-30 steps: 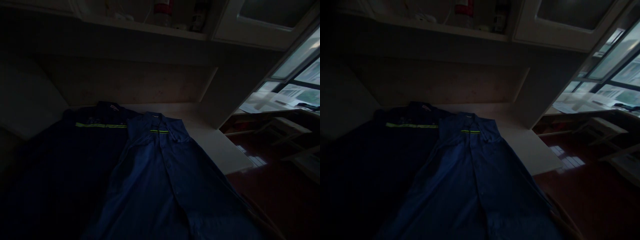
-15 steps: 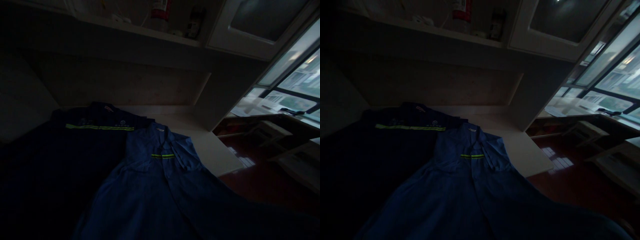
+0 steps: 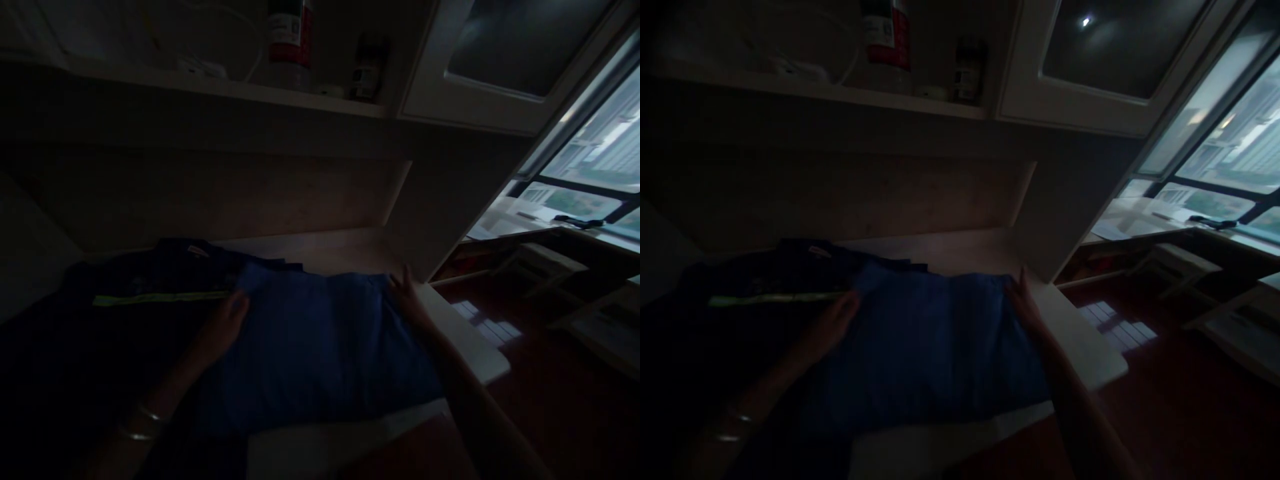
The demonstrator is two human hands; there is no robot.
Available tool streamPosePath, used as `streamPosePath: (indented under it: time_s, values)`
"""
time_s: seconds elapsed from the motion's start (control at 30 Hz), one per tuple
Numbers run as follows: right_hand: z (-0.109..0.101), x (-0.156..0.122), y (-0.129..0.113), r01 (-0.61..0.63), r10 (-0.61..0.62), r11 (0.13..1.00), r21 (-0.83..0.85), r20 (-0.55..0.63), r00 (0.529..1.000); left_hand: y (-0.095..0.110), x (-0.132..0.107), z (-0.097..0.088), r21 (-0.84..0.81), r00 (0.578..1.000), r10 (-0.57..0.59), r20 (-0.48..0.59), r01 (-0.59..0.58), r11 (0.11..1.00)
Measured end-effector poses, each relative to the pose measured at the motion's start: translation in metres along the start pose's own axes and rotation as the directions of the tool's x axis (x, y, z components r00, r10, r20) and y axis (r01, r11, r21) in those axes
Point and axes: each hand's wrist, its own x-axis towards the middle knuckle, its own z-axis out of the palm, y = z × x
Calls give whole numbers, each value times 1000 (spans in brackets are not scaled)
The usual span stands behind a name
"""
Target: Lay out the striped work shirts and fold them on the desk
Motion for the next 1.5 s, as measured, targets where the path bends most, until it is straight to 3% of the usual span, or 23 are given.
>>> streamPosePath:
  time_s: [0.07, 0.13, 0.2, 0.3, 0.53, 0.77, 1.0, 1.2, 1.37, 1.5]
  values:
    - [39, -7, -10, 0, 8, 997, -82, 89, 996, -11, -3, 28, 291, 983, 175, 52, -182, 939]
    - [72, -19, -18, 11, 34, 975, -223, 197, 980, -20, -10, 53, 481, 939, 324, 113, -337, 810]
    - [94, -25, -21, 29, 58, 947, -321, 258, 964, -23, -13, 72, 588, 903, 393, 172, -415, 695]
    - [107, -18, -18, 47, 55, 932, -360, 270, 961, -19, -10, 92, 648, 882, 404, 242, -457, 610]
    - [95, 35, 10, 73, 55, 912, -404, 297, 953, 4, 20, 135, 659, 870, 383, 310, -488, 573]
    - [83, 104, 54, 94, 53, 885, -455, 302, 952, 24, 79, 186, 632, 854, 402, 331, -517, 578]
    - [82, 171, 83, 137, 30, 858, -495, 315, 949, 25, 146, 226, 617, 853, 415, 316, -517, 593]
    - [88, 220, 100, 183, 2, 834, -520, 334, 943, 24, 187, 251, 587, 860, 401, 316, -509, 630]
    - [89, 234, 104, 206, -4, 817, -539, 351, 936, 34, 195, 259, 569, 873, 376, 311, -488, 662]
    - [85, 222, 94, 257, -42, 734, -629, 335, 941, 48, 155, 233, 565, 868, 407, 286, -495, 660]
